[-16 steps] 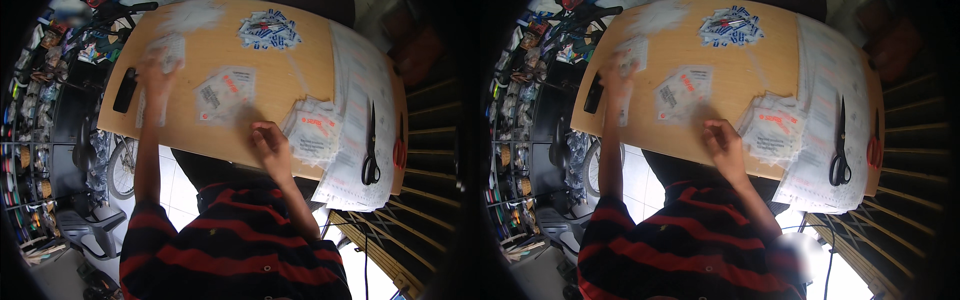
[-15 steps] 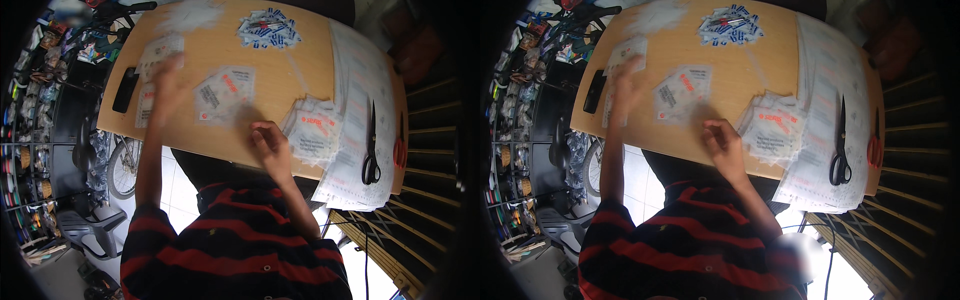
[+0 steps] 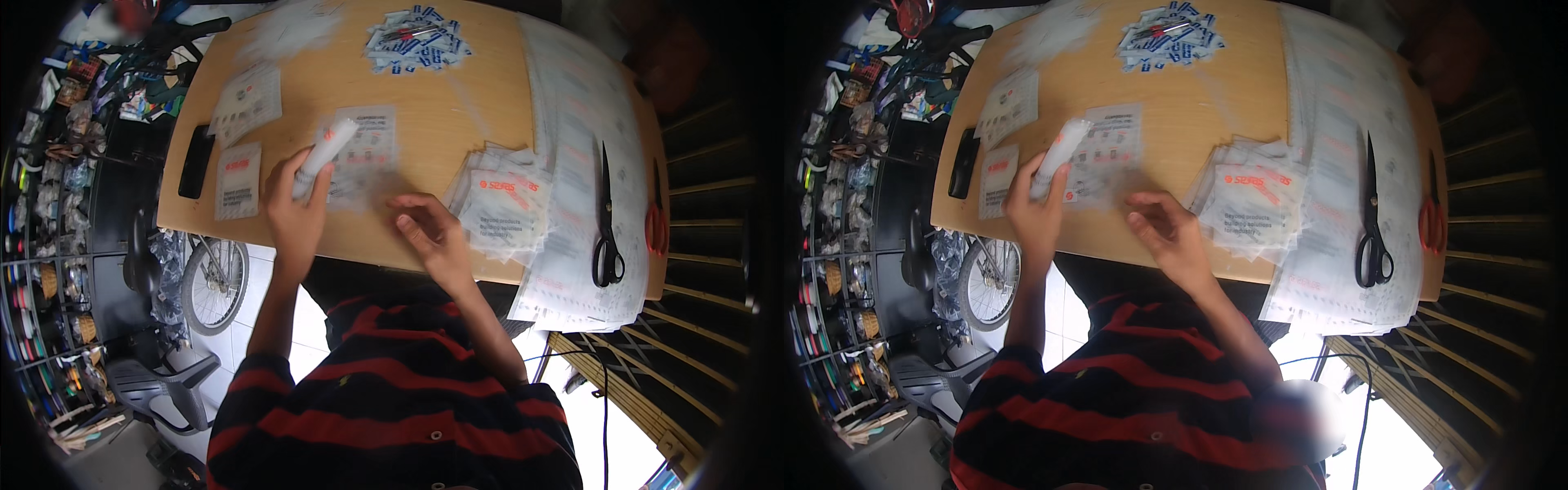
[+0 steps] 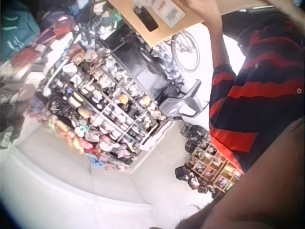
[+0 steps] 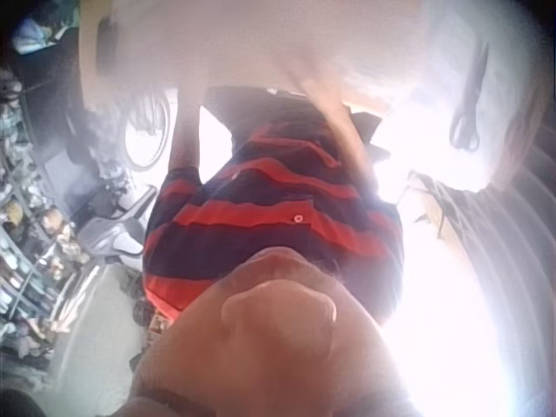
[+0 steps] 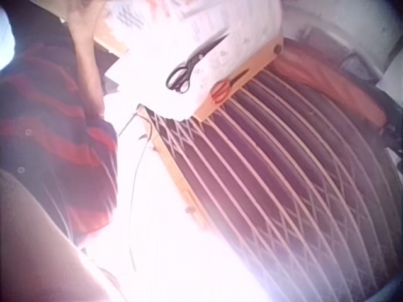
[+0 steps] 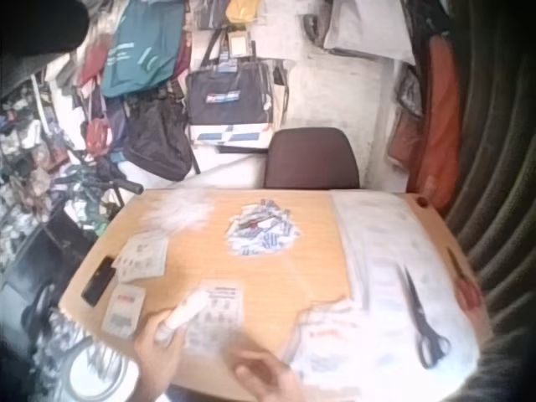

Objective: The person sorts and stacks small white paper packets on a wooden table, aligning them into neat piles. They then pick up and handle small blue and white rectangular items, arranging them on the table.

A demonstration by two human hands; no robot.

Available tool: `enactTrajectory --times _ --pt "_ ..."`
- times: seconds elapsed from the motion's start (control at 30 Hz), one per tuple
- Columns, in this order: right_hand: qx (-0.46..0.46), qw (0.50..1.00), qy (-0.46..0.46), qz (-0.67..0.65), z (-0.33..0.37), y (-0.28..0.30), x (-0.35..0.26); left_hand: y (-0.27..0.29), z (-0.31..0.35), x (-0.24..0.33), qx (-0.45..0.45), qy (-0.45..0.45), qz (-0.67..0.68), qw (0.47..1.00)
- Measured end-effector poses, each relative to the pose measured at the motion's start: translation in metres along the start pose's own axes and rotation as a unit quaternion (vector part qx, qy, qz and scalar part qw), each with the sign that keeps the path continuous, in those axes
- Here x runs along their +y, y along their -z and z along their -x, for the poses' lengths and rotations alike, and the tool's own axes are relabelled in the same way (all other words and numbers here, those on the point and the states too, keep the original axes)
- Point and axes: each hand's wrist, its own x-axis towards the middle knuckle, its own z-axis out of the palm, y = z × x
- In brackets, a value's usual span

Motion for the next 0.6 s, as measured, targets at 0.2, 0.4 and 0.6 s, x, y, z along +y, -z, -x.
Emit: enactTrajectory --times 0.2,0.4,0.6 --pt "0.065 0.997 0.023 -0.042 0.002 -0.005 -0.016 -0.008 0.046 0.053 -0.142 -0.12 -0.036 0.982" --pt "0.218 0.955 0.064 0.194 0.021 0.076 -0.066 -0.002 0.021 0.011 -0.181 -0.109 -0.085 0.974" --pt "0.243 0.783 0.081 0.567 0.011 0.118 -0.07 -0.002 -0.001 -0.039 -0.295 -0.146 -0.181 0.927"
